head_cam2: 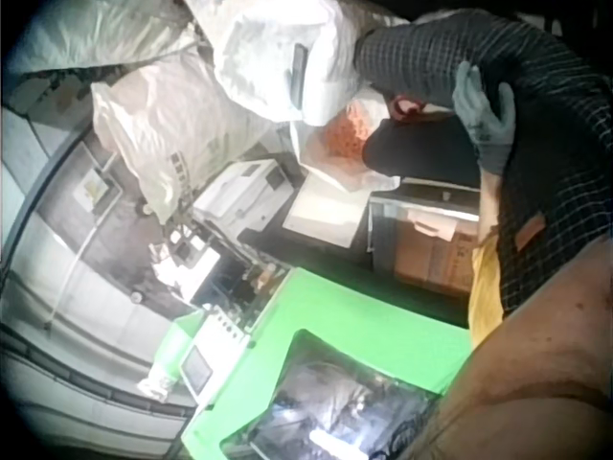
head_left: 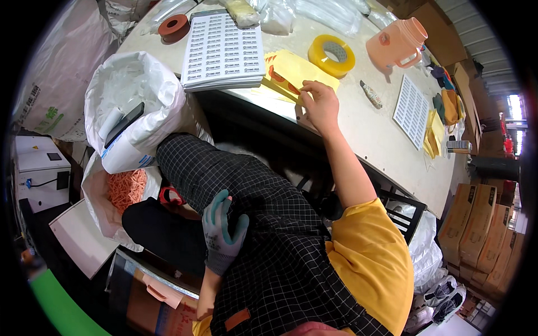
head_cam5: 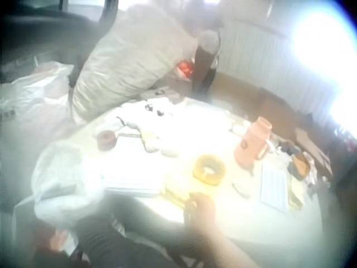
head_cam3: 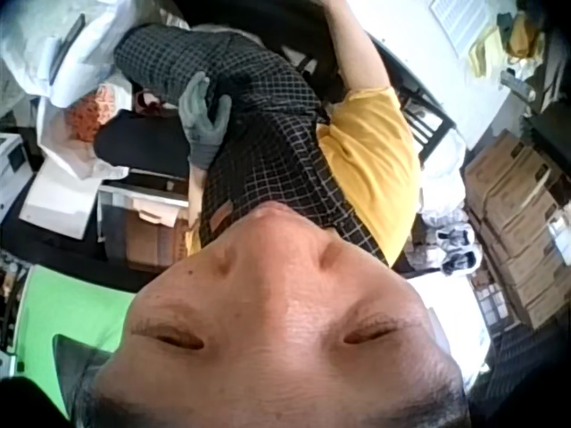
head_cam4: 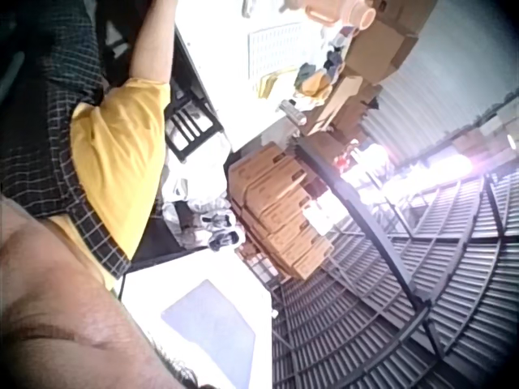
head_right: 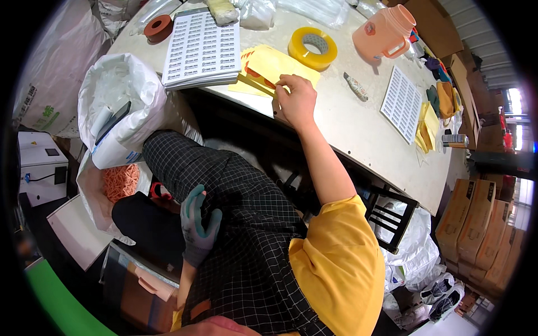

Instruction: The person applies labels to orange plastic bottles, smoothing them down by hand and sorting labels from several sheets on a table.

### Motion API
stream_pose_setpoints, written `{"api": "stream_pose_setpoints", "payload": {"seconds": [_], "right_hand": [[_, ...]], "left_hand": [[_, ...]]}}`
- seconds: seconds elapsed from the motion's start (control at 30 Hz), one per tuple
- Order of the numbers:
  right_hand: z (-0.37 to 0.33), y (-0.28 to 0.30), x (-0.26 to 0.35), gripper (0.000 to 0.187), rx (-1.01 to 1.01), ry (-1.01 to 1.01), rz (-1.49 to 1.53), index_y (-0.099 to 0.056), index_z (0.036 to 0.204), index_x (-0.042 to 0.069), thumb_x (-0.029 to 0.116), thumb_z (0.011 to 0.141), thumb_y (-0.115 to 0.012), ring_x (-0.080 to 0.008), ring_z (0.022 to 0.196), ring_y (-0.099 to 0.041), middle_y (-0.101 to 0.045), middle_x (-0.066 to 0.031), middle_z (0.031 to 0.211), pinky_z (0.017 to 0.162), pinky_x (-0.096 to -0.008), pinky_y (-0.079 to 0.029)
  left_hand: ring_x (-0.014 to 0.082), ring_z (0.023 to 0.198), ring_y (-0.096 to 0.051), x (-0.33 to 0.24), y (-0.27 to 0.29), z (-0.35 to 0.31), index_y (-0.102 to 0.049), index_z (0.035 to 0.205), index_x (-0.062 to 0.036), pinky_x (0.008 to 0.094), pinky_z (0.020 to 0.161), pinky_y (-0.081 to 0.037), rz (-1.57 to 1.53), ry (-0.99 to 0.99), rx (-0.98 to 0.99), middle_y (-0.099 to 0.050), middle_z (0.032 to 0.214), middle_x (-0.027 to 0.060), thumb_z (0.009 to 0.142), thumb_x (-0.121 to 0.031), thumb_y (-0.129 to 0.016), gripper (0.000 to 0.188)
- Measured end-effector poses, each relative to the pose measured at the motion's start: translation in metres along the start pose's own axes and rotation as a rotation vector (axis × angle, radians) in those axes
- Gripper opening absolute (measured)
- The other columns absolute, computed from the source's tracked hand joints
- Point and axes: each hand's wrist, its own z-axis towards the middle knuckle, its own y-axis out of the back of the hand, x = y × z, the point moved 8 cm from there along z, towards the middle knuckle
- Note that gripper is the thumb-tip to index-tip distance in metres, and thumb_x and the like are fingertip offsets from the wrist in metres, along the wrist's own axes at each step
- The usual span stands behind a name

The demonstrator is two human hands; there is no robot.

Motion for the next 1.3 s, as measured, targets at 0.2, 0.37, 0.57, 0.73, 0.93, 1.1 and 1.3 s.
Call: {"api": "stream_pose_setpoints", "payload": {"seconds": [0.2, 0.37, 0.57, 0.73, 0.93, 1.1, 1.3], "right_hand": [[-0.012, 0.029, 0.046, 0.010, -0.174, 0.126, 0.104, -0.074, 0.101, 0.004, 0.009, 0.094, -0.069, -0.0360, 0.090, -0.070, -0.073, -0.0180, 0.097, 0.081, -0.0427, -0.056], [-0.121, -0.044, 0.073, 0.009, 0.764, -0.091, 0.472, -0.066, 0.101, 0.003, 0.011, 0.100, -0.064, -0.0286, 0.076, -0.066, -0.066, -0.0163, 0.082, 0.074, -0.0376, -0.053], [-0.160, -0.128, -0.157, 0.031, 0.315, -0.819, 0.335, -0.063, 0.122, -0.001, 0.025, 0.109, -0.053, -0.0218, 0.093, -0.067, -0.071, -0.0134, 0.102, 0.080, -0.0345, -0.054], [-0.130, -0.181, -0.198, 0.036, 0.101, -1.022, 0.667, -0.061, 0.129, 0.000, 0.029, 0.110, -0.051, -0.0257, 0.099, -0.069, -0.070, -0.0179, 0.116, 0.084, -0.0374, -0.056], [-0.209, -0.194, -0.086, 0.036, 0.744, -1.163, 0.963, -0.061, 0.136, 0.005, 0.027, 0.110, -0.055, -0.0273, 0.123, -0.064, -0.065, -0.0160, 0.139, 0.104, -0.0379, -0.051], [-0.168, -0.207, -0.025, 0.023, 0.842, -0.551, 0.774, -0.068, 0.121, -0.001, 0.016, 0.107, -0.062, -0.0130, 0.093, -0.063, -0.069, -0.0022, 0.103, 0.086, -0.0267, -0.050], [-0.130, -0.184, 0.114, 0.018, 0.757, -0.087, 0.537, -0.065, 0.121, -0.001, 0.003, 0.103, -0.064, -0.0107, 0.091, -0.063, -0.069, -0.0048, 0.100, 0.084, -0.0260, -0.052]], "left_hand": [[0.0372, 0.127, -0.060, 0.006, 0.006, -0.007, -0.054, 0.144, -0.0023, 0.0491, 0.104, -0.050, -0.005, 0.036, -0.012, -0.058, 0.146, 0.0168, 0.085, -0.016, -0.080, 0.065], [0.0406, 0.129, -0.058, 0.010, -0.002, -0.009, -0.055, 0.143, -0.0022, 0.0504, 0.109, -0.048, -0.070, 0.075, 0.013, -0.059, 0.143, 0.0190, 0.089, -0.013, -0.077, 0.059], [0.0401, 0.125, -0.060, 0.003, 0.000, 0.000, -0.055, 0.141, -0.0012, 0.0510, 0.105, -0.050, -0.063, 0.015, -0.011, -0.061, 0.141, 0.0188, 0.091, -0.021, -0.078, 0.058], [0.0384, 0.128, -0.059, 0.024, 0.021, -0.029, -0.055, 0.142, -0.0034, 0.0512, 0.107, -0.048, -0.049, 0.100, -0.085, -0.060, 0.143, 0.0186, 0.091, -0.023, -0.079, 0.059], [0.0388, 0.135, -0.054, 0.055, 0.116, -0.093, -0.051, 0.146, -0.0074, 0.0513, 0.110, -0.044, 0.254, 0.276, -0.534, -0.053, 0.152, 0.0173, 0.093, -0.034, -0.077, 0.065], [0.0354, 0.132, -0.053, 0.182, 0.156, -0.234, -0.044, 0.149, 0.0032, 0.0467, 0.110, -0.044, 0.154, 0.848, -1.059, -0.053, 0.144, 0.0228, 0.092, -0.021, -0.077, 0.070], [0.0295, 0.104, -0.063, 0.324, 0.098, -0.504, -0.051, 0.134, 0.0078, 0.0430, 0.090, -0.052, 0.247, 1.610, -1.499, -0.065, 0.119, 0.0181, 0.094, -0.027, -0.075, 0.059]]}}
